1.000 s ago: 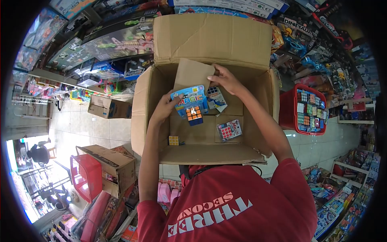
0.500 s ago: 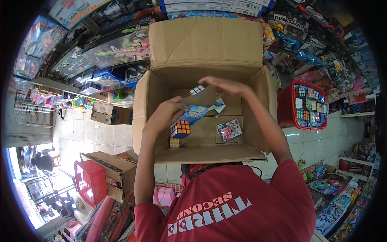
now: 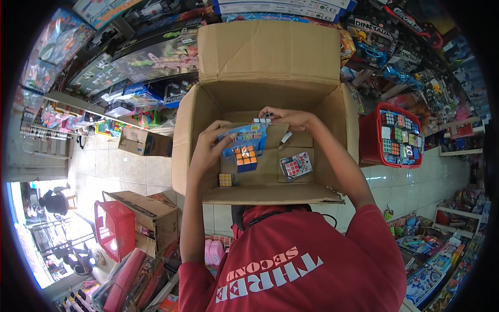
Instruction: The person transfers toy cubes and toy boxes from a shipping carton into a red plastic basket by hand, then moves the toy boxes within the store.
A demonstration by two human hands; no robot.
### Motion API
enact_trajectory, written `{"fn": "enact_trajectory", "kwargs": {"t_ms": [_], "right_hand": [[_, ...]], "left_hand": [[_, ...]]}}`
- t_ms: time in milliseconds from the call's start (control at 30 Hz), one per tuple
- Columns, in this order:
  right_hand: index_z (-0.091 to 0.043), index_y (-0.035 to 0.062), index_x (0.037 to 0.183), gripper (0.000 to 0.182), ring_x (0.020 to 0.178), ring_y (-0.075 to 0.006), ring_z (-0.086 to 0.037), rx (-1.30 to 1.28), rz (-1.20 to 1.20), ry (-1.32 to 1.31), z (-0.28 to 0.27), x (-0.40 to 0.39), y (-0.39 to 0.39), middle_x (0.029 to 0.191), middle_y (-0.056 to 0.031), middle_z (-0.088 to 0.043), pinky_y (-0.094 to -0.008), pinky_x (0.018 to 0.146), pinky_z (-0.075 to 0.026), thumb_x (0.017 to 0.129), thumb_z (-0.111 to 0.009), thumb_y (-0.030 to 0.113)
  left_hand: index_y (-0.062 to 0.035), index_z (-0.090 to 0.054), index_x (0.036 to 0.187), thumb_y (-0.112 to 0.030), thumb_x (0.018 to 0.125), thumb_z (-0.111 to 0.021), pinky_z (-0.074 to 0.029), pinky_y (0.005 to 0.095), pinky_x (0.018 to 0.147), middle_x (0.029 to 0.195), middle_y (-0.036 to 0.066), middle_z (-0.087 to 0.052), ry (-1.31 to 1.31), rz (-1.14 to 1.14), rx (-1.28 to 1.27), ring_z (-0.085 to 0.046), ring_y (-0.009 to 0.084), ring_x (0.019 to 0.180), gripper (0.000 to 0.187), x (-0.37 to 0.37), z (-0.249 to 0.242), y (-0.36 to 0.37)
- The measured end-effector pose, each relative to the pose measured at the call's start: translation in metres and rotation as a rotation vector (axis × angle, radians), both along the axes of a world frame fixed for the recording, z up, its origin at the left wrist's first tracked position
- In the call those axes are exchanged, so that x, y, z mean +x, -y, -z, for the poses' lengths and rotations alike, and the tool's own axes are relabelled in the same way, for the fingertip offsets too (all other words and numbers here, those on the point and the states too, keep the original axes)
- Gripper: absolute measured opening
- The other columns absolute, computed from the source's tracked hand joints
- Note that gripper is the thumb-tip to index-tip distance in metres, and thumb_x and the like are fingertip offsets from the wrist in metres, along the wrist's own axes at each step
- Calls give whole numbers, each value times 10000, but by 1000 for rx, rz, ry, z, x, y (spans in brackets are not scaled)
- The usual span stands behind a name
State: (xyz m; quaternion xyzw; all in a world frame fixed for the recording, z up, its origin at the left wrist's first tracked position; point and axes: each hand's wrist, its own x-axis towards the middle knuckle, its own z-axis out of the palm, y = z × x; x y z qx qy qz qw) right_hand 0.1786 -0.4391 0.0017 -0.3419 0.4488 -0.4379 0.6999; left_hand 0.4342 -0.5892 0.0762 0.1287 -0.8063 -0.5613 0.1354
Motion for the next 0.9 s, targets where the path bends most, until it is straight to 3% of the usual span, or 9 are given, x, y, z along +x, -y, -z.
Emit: {"fn": "enact_trajectory", "kwargs": {"t_ms": [200,300,400,500,700,800,900], "right_hand": [[-383,47,1362,524,1097,-138,-550,-66,196,333,-3,2,-1,1241,-79,-501,-282,916,-481,884,-577,139],[-402,33,1349,500,1077,-143,-553,-157,229,287,-11,6,-2,1249,-73,-500,-280,923,-473,876,-548,94],[-396,30,1355,514,1033,-137,-559,-167,234,224,-15,16,4,1261,-66,-498,-273,905,-472,858,-527,54],[-403,54,1357,494,974,-115,-559,-188,207,179,-23,28,6,1172,-34,-525,-267,881,-471,886,-543,100],[-414,101,1368,452,909,-82,-556,31,167,9,15,29,5,886,24,-503,-259,815,-489,949,-530,226],[-428,132,1371,482,915,-122,-588,160,127,-131,45,21,2,945,-14,-578,-302,789,-513,929,-560,271],[-476,158,1342,491,963,-193,-621,384,-152,-323,78,5,-9,1100,-56,-623,-385,811,-525,897,-590,335]], "left_hand": [[65,-650,1063,-140,917,-608,-475,243,836,1195,83,-562,-220,-235,312,-557,127,1035,254,-1,12,-8],[48,-645,1095,-170,920,-613,-469,258,854,1202,75,-582,-208,-246,432,-554,114,1042,281,-1,18,-10],[25,-646,1103,-211,922,-620,-472,261,836,1097,62,-640,-151,-213,556,-582,101,971,299,-1,35,-8],[11,-650,1071,-237,930,-615,-468,244,809,949,31,-674,-171,-212,556,-598,83,875,288,0,42,-7],[-17,-668,985,-256,924,-627,-489,231,713,902,22,-674,-109,-363,539,-592,56,803,249,0,38,-3],[-3,-664,993,-253,920,-630,-501,232,697,889,25,-674,-47,-338,418,-598,57,792,263,-2,37,2],[20,-661,981,-238,924,-623,-503,231,706,873,24,-672,-20,-300,378,-599,54,786,267,-6,33,5]]}}
